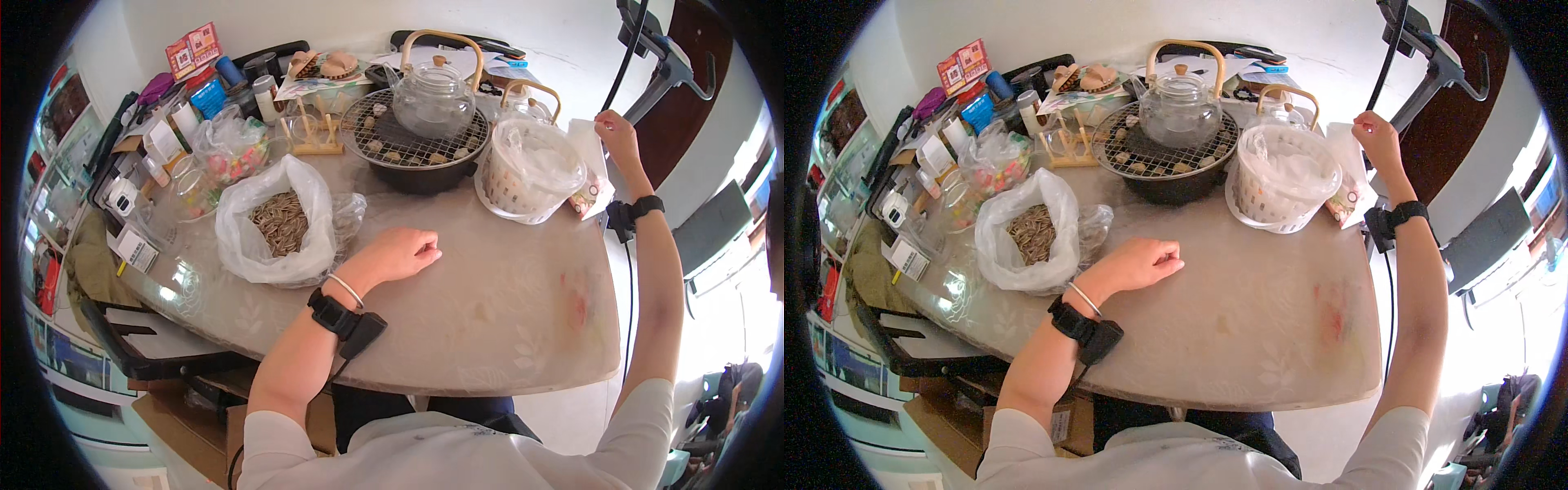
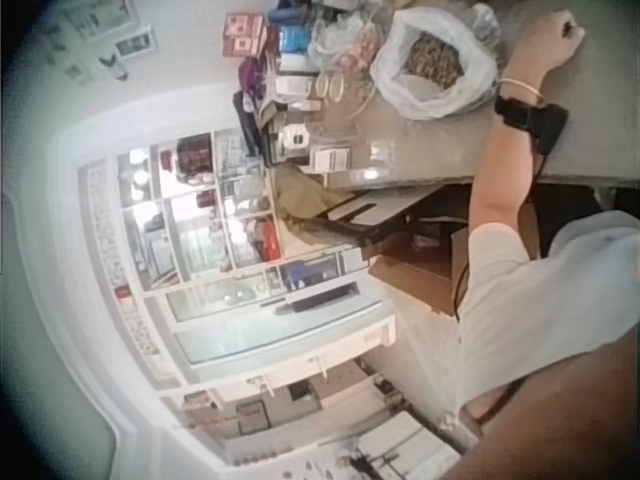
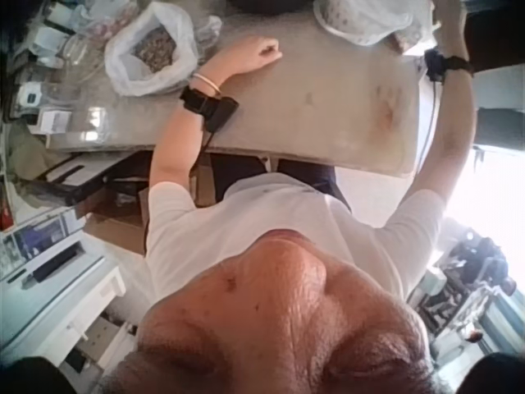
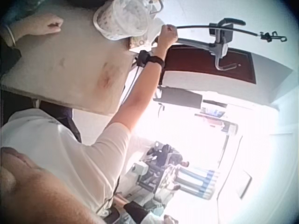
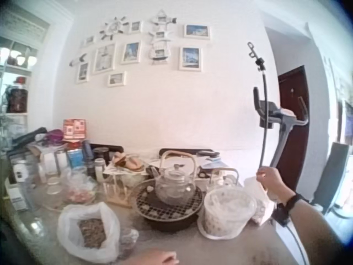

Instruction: The person sits at a cluttered table and eventually picks up a piece of tissue paper.

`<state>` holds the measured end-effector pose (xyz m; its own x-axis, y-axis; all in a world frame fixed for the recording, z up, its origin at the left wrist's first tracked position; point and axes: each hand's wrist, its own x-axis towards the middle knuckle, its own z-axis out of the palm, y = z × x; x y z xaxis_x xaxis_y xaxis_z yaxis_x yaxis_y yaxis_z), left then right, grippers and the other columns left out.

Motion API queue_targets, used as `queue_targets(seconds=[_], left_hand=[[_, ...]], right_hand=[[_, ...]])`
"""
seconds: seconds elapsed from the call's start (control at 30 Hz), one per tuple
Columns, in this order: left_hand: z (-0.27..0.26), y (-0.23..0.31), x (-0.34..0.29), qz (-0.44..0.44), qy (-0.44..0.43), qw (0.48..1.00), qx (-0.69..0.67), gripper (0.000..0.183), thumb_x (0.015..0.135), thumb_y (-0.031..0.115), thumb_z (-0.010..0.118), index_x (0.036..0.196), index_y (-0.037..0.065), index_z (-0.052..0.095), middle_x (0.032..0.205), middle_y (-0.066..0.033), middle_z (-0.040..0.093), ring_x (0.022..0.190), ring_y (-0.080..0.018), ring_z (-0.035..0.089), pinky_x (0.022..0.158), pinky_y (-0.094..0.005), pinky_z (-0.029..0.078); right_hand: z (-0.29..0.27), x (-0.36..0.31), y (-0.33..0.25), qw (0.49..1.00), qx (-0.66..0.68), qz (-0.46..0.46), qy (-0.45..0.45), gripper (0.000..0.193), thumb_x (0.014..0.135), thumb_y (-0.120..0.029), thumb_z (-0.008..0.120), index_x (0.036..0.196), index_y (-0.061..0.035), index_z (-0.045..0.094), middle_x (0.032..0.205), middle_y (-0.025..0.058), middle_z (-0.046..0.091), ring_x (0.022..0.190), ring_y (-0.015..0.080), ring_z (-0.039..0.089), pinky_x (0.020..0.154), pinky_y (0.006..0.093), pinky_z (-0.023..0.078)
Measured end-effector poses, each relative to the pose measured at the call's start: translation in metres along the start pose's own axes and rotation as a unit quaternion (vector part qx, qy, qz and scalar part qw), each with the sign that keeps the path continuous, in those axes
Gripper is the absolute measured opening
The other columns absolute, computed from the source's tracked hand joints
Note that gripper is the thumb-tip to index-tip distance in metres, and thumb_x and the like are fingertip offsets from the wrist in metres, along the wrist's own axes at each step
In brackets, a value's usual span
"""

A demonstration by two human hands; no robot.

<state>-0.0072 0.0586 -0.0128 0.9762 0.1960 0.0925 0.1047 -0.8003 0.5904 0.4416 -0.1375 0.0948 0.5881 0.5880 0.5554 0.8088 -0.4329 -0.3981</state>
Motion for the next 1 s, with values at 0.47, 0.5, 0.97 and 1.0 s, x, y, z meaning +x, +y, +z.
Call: queue_targets(seconds=[0.47, 0.5, 0.97, 1.0], left_hand=[[-0.001, -0.001, 0.003, -0.003, -0.005, 1.000, -0.001, 0.028, 0.097, 0.030, 0.060, 0.090, 0.004, 0.060, 0.075, -0.0135, 0.065, 0.066, -0.0309, 0.059, 0.062, -0.0424, 0.045], [0.001, -0.002, 0.006, 0.001, -0.009, 1.000, -0.002, 0.028, 0.097, 0.030, 0.060, 0.090, 0.004, 0.060, 0.075, -0.0135, 0.065, 0.066, -0.0309, 0.059, 0.062, -0.0424, 0.045], [-0.002, -0.003, 0.003, -0.017, -0.024, 1.000, -0.002, 0.028, 0.096, 0.031, 0.061, 0.090, 0.003, 0.060, 0.079, -0.0134, 0.065, 0.071, -0.0291, 0.060, 0.066, -0.0399, 0.047], [-0.001, -0.008, 0.000, -0.021, -0.023, 0.999, -0.003, 0.028, 0.096, 0.031, 0.061, 0.090, 0.003, 0.060, 0.079, -0.0134, 0.065, 0.071, -0.0291, 0.060, 0.066, -0.0399, 0.047]], right_hand=[[-0.029, -0.010, -0.001, 0.956, 0.256, -0.012, 0.146, 0.016, 0.096, -0.013, 0.059, 0.107, -0.0024, 0.063, 0.121, 0.0064, 0.069, 0.102, 0.0132, 0.063, 0.094, 0.0277, 0.047], [-0.033, -0.014, 0.005, 0.896, 0.413, -0.007, 0.165, 0.016, 0.096, -0.012, 0.059, 0.107, -0.0017, 0.063, 0.117, 0.0061, 0.069, 0.101, 0.0135, 0.063, 0.093, 0.0283, 0.047], [0.025, -0.171, -0.120, 0.735, 0.658, 0.129, -0.102, 0.033, 0.101, -0.025, 0.048, 0.125, -0.0038, 0.058, 0.111, 0.0051, 0.068, 0.095, 0.0141, 0.066, 0.090, 0.0320, 0.053], [0.029, -0.192, -0.136, 0.727, 0.657, 0.144, -0.136, 0.033, 0.101, -0.025, 0.048, 0.125, -0.0038, 0.058, 0.111, 0.0051, 0.068, 0.095, 0.0141, 0.066, 0.090, 0.0319, 0.053]])
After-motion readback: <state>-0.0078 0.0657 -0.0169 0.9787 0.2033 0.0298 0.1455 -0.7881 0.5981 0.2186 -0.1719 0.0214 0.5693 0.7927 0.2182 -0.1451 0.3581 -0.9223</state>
